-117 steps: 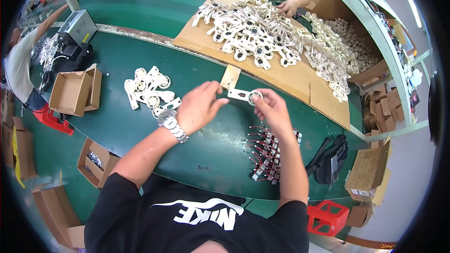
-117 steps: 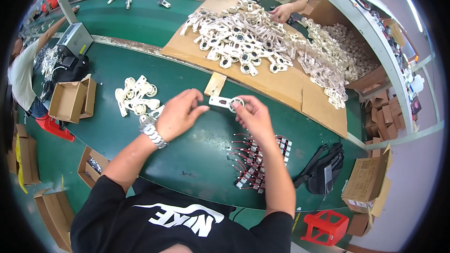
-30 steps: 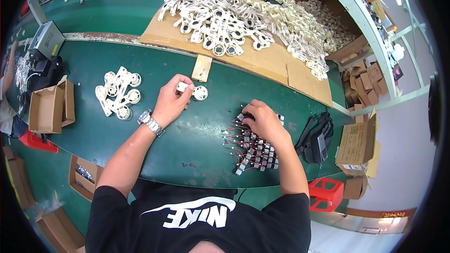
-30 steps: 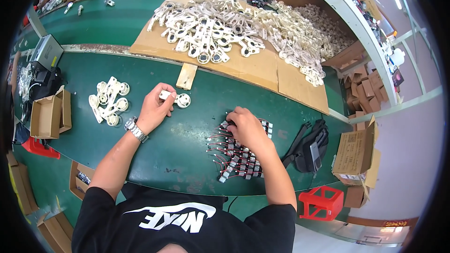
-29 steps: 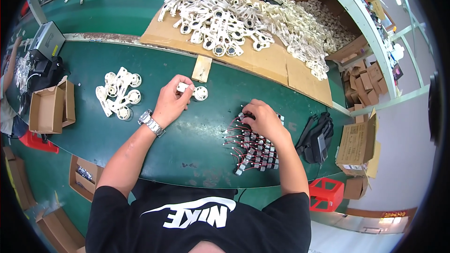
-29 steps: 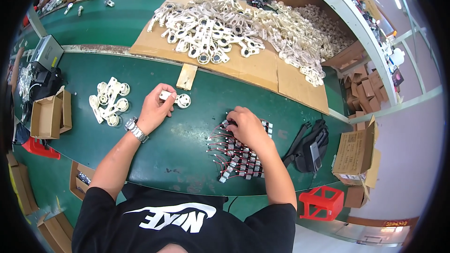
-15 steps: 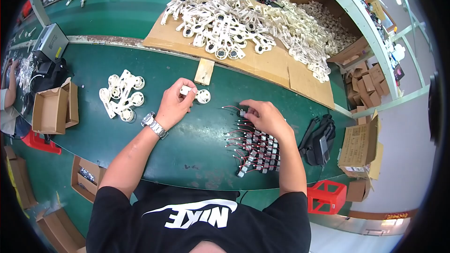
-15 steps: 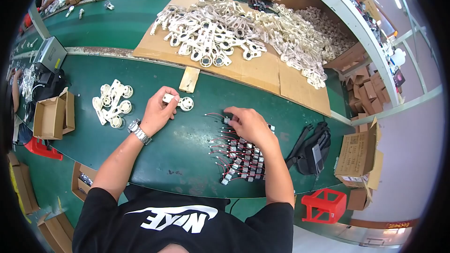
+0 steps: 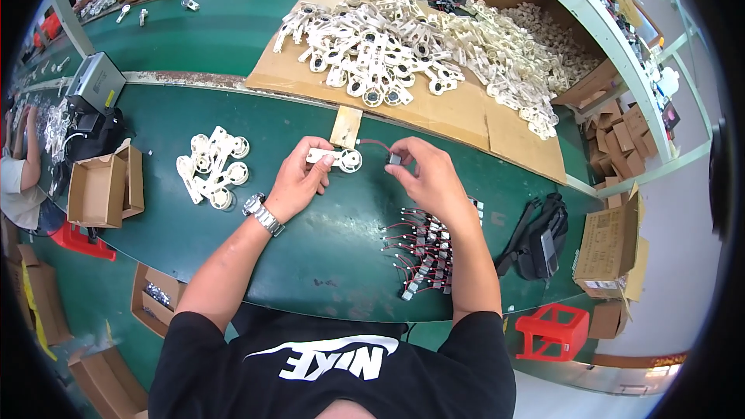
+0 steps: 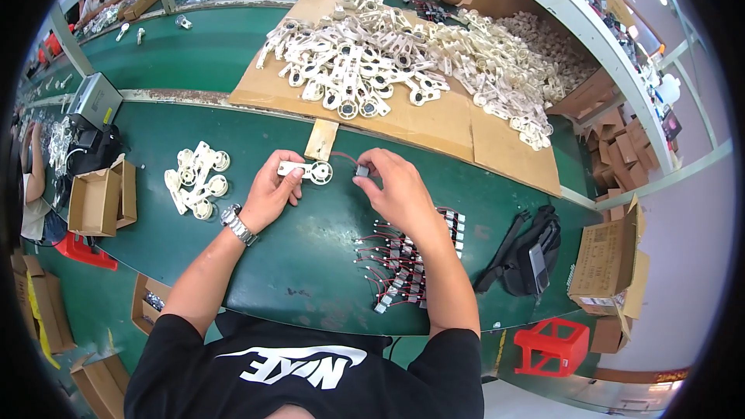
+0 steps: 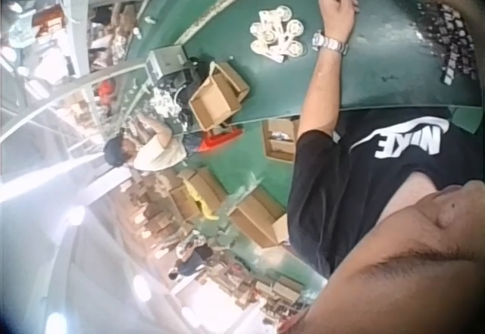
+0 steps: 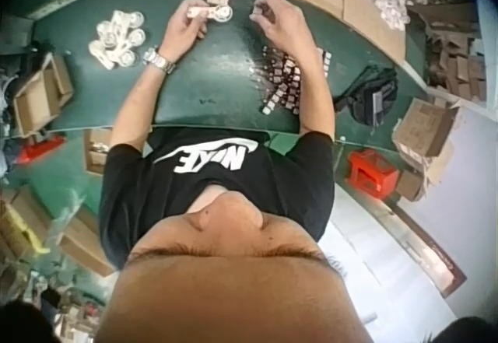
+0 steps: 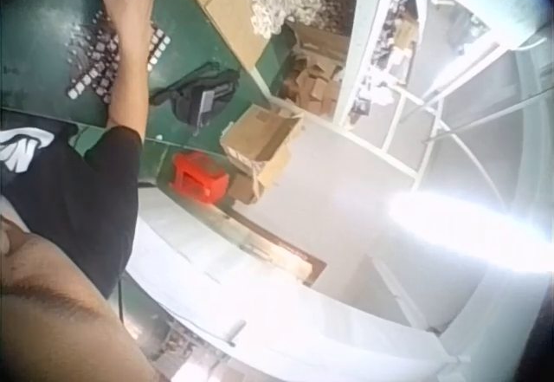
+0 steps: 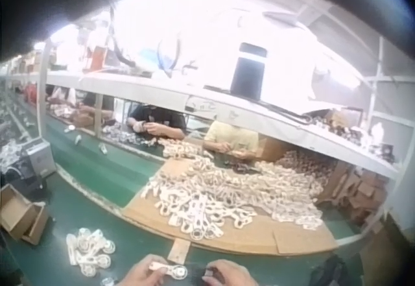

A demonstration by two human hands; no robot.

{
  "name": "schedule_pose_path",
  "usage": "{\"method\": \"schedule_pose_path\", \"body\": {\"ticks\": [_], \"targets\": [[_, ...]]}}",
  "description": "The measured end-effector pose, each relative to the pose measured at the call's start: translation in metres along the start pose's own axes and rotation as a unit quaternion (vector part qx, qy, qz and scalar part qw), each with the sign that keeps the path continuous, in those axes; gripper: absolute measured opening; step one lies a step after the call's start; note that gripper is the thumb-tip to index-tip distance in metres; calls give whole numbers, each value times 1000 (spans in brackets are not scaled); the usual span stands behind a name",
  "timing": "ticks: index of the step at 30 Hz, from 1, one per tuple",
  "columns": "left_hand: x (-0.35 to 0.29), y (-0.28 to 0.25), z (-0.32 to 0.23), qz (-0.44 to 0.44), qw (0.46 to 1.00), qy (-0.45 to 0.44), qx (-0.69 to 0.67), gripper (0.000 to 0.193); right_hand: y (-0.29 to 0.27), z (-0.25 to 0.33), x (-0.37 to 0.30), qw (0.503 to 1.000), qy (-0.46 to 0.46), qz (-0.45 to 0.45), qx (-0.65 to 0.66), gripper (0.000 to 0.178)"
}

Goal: The person assembles small electronic components and wires into white plastic housings by hand on an assembly line, taking the components from a cardboard box.

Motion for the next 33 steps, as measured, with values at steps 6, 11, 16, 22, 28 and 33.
{"method": "schedule_pose_path", "body": {"ticks": [6,11,16,22,28,33], "targets": [[0,-5,1,-17,999,-5,-37,24,6,13,-7,989,-125,-51,-55,26],[3,-7,-3,-26,983,-61,-171,39,14,18,-18,991,-126,-13,-52,27],[2,-6,-3,-4,978,-73,-197,42,26,15,-21,991,-116,-11,-71,26],[1,-6,-3,-3,979,-64,-193,42,38,13,-19,989,-123,-13,-82,25],[0,0,1,6,984,-61,-166,38,44,11,-17,992,-119,-25,-27,23],[-5,7,1,5,991,-42,-125,34,63,-6,-17,995,-48,-78,36,20]]}}
Point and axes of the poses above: each hand's wrist, its own x-axis towards the middle knuckle, its own y-axis out of the palm, z = x × y, the point moved 1 cm from there along x, towards the middle knuckle, and after that the axes turned 14 degrees about -y, right-handed, at the moved point
